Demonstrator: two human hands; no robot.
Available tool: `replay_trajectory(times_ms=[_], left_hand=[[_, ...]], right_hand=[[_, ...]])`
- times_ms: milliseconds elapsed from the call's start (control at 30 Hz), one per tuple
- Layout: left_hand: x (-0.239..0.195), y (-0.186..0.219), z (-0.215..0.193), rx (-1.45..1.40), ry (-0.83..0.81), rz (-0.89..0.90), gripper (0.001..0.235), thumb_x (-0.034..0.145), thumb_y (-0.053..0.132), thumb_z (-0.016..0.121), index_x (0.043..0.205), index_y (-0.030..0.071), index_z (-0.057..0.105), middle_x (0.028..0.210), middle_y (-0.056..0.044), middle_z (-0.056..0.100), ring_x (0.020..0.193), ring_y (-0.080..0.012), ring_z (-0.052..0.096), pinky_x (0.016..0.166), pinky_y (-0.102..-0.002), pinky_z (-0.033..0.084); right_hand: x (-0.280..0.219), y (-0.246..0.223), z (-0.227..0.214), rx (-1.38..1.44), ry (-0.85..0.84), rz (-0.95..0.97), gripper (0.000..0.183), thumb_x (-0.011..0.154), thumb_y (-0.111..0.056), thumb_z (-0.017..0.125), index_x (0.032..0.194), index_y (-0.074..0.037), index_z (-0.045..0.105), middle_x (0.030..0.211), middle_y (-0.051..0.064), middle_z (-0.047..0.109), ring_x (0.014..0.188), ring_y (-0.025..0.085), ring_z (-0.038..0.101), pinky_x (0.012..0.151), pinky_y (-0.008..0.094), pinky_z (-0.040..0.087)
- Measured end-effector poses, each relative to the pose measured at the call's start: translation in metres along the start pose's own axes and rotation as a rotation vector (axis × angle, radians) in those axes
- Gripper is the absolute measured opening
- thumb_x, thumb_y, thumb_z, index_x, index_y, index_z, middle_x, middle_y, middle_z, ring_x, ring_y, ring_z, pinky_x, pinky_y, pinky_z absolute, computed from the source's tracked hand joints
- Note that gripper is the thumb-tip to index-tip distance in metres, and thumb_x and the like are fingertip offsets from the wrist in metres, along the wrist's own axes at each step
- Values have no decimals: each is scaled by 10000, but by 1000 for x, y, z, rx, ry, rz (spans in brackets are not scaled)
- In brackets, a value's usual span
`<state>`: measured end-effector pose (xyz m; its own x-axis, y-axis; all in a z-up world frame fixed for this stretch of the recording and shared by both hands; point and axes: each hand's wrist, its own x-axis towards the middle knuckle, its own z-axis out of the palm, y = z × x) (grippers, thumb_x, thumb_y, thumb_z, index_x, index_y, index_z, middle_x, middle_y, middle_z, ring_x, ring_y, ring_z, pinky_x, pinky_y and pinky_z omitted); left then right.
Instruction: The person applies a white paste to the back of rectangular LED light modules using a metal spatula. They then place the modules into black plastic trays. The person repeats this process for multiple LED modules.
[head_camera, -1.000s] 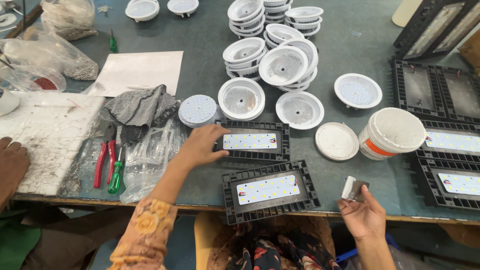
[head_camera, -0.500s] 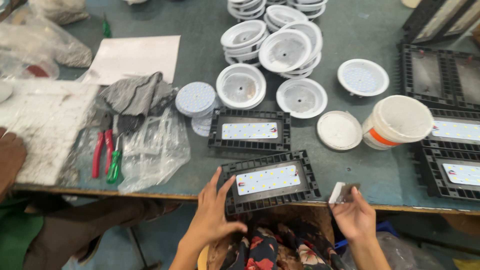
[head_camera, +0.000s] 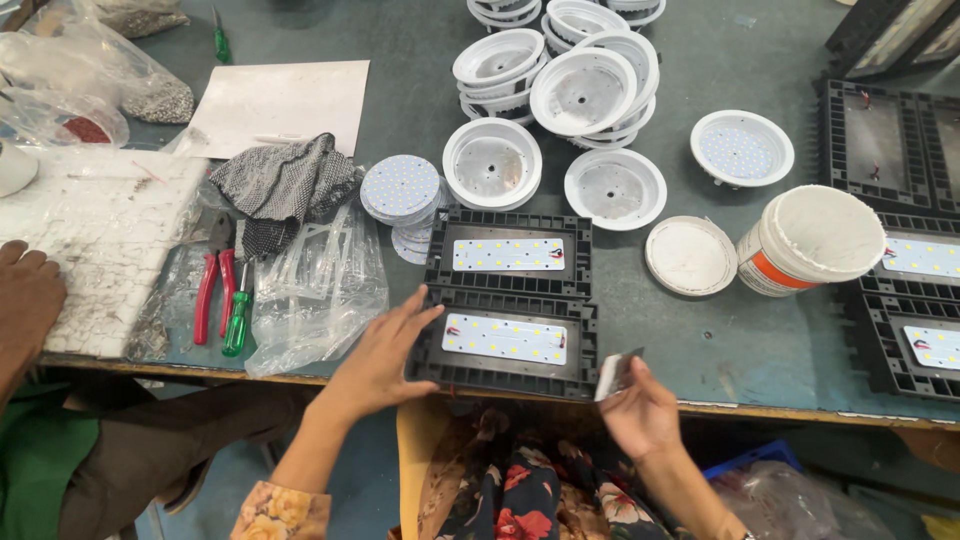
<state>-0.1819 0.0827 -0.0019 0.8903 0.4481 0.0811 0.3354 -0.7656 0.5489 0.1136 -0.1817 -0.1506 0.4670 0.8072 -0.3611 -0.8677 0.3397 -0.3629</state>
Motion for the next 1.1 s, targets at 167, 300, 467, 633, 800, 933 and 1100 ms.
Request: replay_trajectory(times_ms=[167, 300, 467, 633, 800, 933, 1100], left_hand=[[3, 8, -19, 131, -30, -95, 1121, 519, 349, 959, 1507, 230, 443, 1609, -110, 330, 1438, -382, 348, 1165, -491, 289], [2, 9, -12, -83, 76, -123, 1023, 680, 414, 876, 1542, 125, 405, 1614, -168, 367, 1442, -392, 354, 1155, -504, 277], [40, -1, 31, -310, 450, -277, 686, 948, 445, 651, 1467, 27, 487, 1446, -207, 537, 1347, -351, 540, 1120, -444, 413], [96, -33, 51, -238, 492, -457, 612, 986, 480, 580, 1395, 25, 552, 1373, -221, 581, 1254, -367, 591, 1045, -434, 451], [103, -33, 67, -110, 609, -447, 585, 985, 496, 569, 1347, 37, 598, 1334, -207, 614, 1228, -401, 591, 1011, -460, 469], [103, -23, 62, -78, 586, -433, 543, 970, 477, 583, 1322, 66, 625, 1282, -173, 649, 1179, -389, 627, 974, -457, 497], [106, -10, 55, -61, 546, -405, 513, 976, 453, 590, 1333, 86, 632, 1249, -156, 666, 1129, -386, 645, 941, -455, 513]], right_hand=[[0, 14, 13, -41, -4, -25, 123, 974, -145, 669, 1090, -108, 674, 1061, 11, 737, 990, 147, 676, 835, 282, 523], [0, -13, 23, -70, -145, -13, 127, 965, -167, 682, 1062, -85, 688, 1038, 79, 743, 987, 229, 671, 880, 364, 515], [47, -59, 49, 92, -231, -95, 139, 942, -212, 710, 1035, -111, 685, 1037, 96, 748, 999, 305, 679, 949, 485, 507], [125, -53, 69, 55, -220, -224, 166, 936, -178, 705, 1088, -113, 688, 1071, 64, 750, 1025, 265, 701, 985, 487, 510], [148, -25, 67, 80, -194, -278, 159, 972, -147, 696, 1120, -87, 690, 1129, 52, 746, 1071, 212, 701, 1017, 353, 520], [134, -24, 64, 77, -166, -314, 152, 977, -155, 680, 1113, -88, 696, 1115, 58, 742, 1039, 223, 708, 989, 366, 528], [115, -27, 61, 129, -158, -301, 163, 1006, -169, 677, 1136, -71, 690, 1149, 63, 744, 1082, 224, 691, 1037, 357, 519]])
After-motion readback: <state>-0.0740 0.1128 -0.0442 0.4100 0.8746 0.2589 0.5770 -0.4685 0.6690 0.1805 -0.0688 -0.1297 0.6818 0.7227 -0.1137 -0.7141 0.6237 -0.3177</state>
